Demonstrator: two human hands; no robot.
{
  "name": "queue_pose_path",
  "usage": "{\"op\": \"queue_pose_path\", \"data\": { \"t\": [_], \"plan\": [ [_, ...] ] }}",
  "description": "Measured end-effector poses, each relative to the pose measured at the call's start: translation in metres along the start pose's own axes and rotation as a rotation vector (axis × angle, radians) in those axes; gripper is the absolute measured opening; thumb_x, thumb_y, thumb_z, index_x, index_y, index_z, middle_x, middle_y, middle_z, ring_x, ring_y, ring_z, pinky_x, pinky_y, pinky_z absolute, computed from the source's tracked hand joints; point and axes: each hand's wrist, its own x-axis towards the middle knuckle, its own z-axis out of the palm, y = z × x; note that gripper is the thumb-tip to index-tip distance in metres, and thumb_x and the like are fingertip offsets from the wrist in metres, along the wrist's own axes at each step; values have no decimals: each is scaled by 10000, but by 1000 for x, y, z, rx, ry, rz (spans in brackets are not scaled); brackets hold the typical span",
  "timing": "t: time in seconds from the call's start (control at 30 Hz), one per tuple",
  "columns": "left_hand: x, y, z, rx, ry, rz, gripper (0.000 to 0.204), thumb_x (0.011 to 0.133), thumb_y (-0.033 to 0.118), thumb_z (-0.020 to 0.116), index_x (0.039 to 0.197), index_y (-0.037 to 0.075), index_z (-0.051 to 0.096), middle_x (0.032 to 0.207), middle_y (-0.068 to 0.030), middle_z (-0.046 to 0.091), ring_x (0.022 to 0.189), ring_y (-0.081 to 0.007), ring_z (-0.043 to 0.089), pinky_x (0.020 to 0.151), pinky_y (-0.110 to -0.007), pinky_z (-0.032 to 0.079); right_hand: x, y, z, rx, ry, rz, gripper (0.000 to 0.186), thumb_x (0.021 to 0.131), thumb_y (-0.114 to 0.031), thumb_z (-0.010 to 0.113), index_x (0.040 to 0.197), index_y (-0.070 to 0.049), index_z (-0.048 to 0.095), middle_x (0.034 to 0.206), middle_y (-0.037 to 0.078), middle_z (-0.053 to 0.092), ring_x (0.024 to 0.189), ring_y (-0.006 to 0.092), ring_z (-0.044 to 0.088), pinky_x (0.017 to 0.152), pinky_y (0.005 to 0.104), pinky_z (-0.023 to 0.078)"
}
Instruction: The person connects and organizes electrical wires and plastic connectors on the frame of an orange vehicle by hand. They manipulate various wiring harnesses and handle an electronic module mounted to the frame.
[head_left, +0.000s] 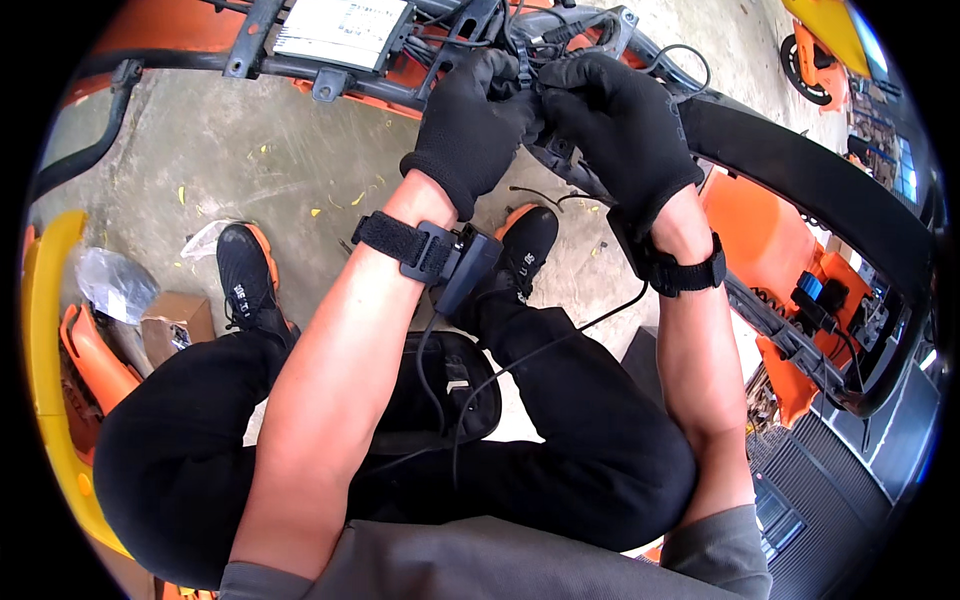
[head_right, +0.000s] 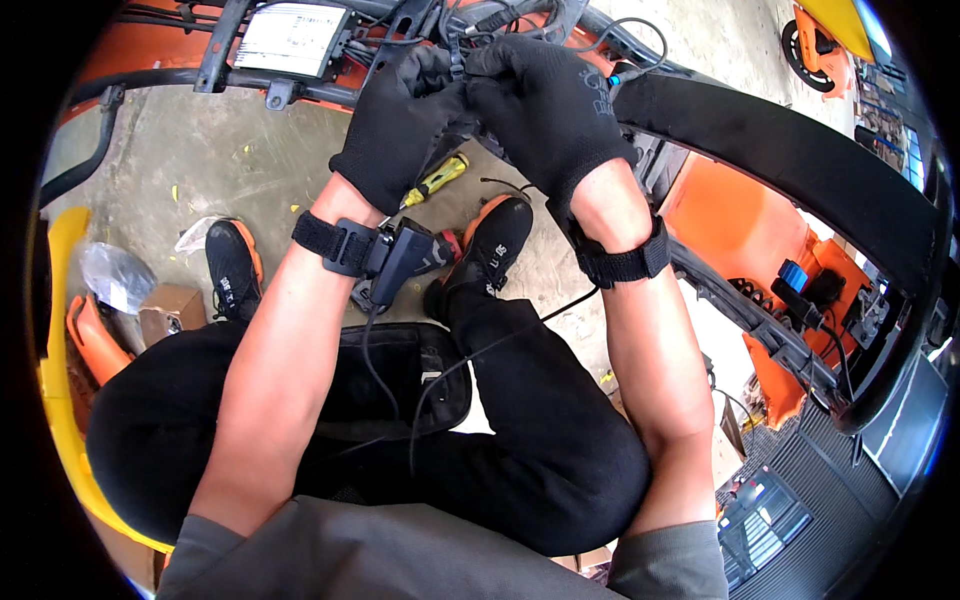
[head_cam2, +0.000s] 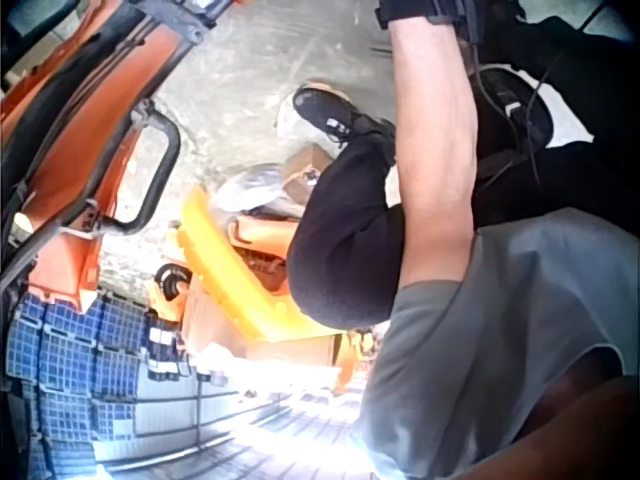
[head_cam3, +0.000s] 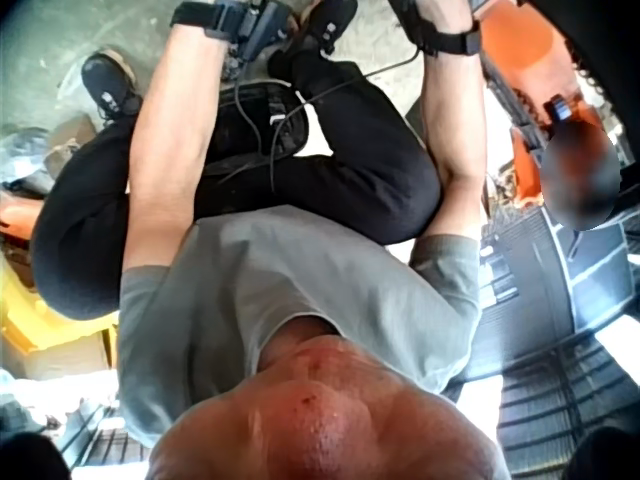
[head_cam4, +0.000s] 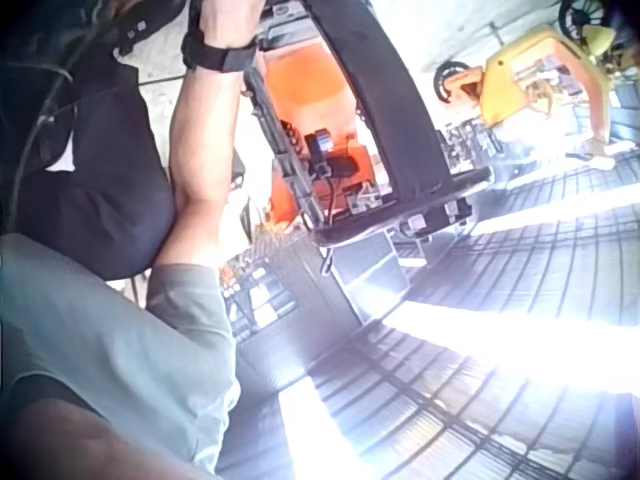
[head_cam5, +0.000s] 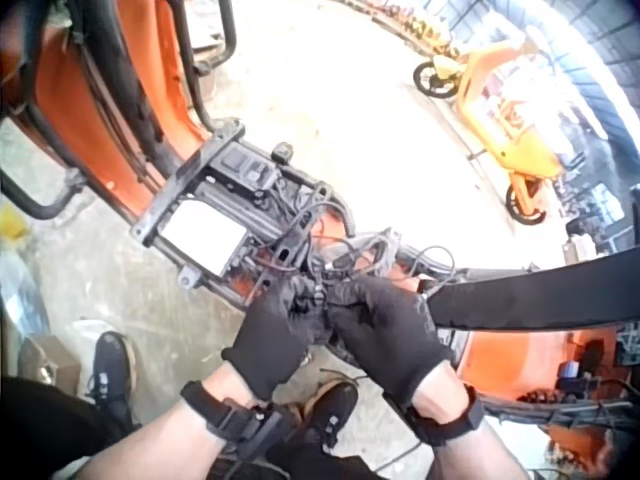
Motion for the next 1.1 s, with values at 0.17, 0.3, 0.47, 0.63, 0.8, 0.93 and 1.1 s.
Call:
{"op": "queue_pose_path", "data": {
  "t": [0.17, 0.3, 0.47, 0.63, 0.8, 0.93, 1.1],
  "plan": [
    [5, -12, 0, 69, 26, 61, 213, 847, 13, 716, 1052, -14, 663, 964, -131, 740, 854, -155, 694, 791, -310, 557, 2, -2, -1, -55, 7, 0, 150, 867, -132, 717, 1003, -69, 733, 849, 118, 729, 782, 239, 718, 711, 348, 547],
    [3, -13, 3, 43, 53, 52, 197, 843, 1, 711, 1035, -10, 670, 967, -135, 744, 864, -167, 705, 801, -308, 559, 1, 6, 5, -23, 39, -4, 159, 850, -128, 737, 999, -72, 733, 861, 116, 734, 795, 243, 724, 716, 352, 555],
    [1, -13, 6, 155, 132, 124, 205, 822, -13, 714, 1024, -9, 677, 947, -149, 745, 884, -194, 721, 801, -310, 562, 1, 7, 5, -40, 36, 17, 149, 842, -127, 747, 976, -68, 719, 847, 112, 728, 790, 247, 721, 715, 347, 556],
    [1, -13, 4, 242, 164, 192, 218, 802, -12, 721, 1017, -2, 687, 935, -149, 747, 873, -211, 727, 803, -314, 564, -1, 3, 4, -139, 29, -10, 121, 844, -124, 743, 945, -67, 709, 831, 113, 718, 767, 246, 713, 697, 346, 549],
    [0, -10, 7, 181, 158, 152, 219, 804, -6, 717, 1021, 4, 692, 917, -141, 748, 833, -210, 723, 792, -320, 565, -3, 7, 8, -127, 48, -15, 100, 843, -108, 734, 931, -69, 706, 818, 116, 708, 761, 239, 712, 688, 345, 547],
    [2, -12, 5, 220, 166, 209, 199, 804, -7, 715, 1002, 0, 696, 885, -136, 744, 807, -192, 717, 770, -313, 566, -1, 2, 7, -137, 43, -21, 91, 836, -99, 731, 918, -71, 703, 813, 127, 697, 771, 271, 705, 699, 363, 542],
    [-1, -6, 3, 260, 151, 213, 186, 807, -7, 709, 993, -3, 703, 865, -131, 742, 783, -182, 713, 748, -310, 564, 1, 0, 7, -208, 33, -63, 94, 822, -113, 733, 885, -66, 681, 804, 140, 683, 787, 327, 687, 712, 398, 535]
  ]
}}
